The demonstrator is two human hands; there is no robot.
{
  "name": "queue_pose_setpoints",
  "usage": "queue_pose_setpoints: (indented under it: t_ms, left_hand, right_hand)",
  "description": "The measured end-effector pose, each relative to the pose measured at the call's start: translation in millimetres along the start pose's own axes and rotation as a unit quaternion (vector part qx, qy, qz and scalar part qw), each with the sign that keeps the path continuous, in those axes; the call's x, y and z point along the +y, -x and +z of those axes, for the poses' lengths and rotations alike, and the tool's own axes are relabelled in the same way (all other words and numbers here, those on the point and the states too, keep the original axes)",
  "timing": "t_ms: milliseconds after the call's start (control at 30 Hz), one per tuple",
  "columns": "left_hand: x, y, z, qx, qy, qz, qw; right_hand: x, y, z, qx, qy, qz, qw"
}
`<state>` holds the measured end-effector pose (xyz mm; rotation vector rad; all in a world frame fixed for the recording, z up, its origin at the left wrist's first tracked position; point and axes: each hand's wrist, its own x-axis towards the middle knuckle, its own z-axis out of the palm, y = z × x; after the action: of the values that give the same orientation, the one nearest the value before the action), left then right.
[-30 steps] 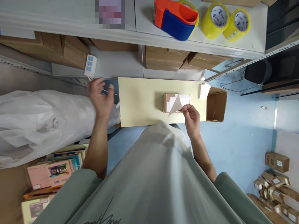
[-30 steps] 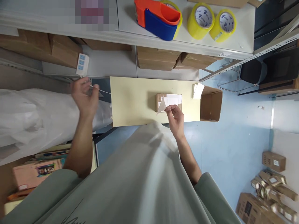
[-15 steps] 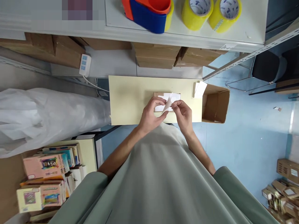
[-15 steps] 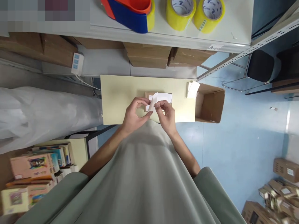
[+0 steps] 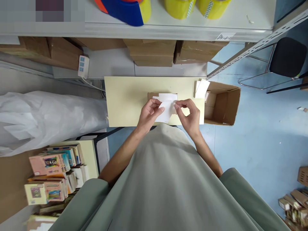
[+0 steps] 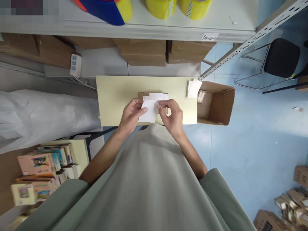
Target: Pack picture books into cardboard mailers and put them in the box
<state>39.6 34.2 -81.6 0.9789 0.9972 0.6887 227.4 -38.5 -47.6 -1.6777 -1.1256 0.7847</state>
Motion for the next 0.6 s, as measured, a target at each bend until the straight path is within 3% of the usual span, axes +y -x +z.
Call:
queue_pose_setpoints:
  t_ms: [133, 467, 600]
  left_hand:
    - [2.4, 5.3, 0.2, -0.025, -0.026, 0.003, 0.999]
    - [-6.9, 15.3, -5.8, -0.052, -0.057, 0.018, 0.997]
    - [-17.2, 13.2, -11.5, 0.000, -0.105, 0.058, 0.993]
  right_hand:
    - [4.4, -5.3, -9.9, -0.013, 0.052, -0.057, 0.997]
    - [17.8, -4.8, -10.8, -0.094, 0.138, -0.103, 0.981]
    - [21.2, 1.0, -6.7, -0.115, 0.151, -0.115, 0.975]
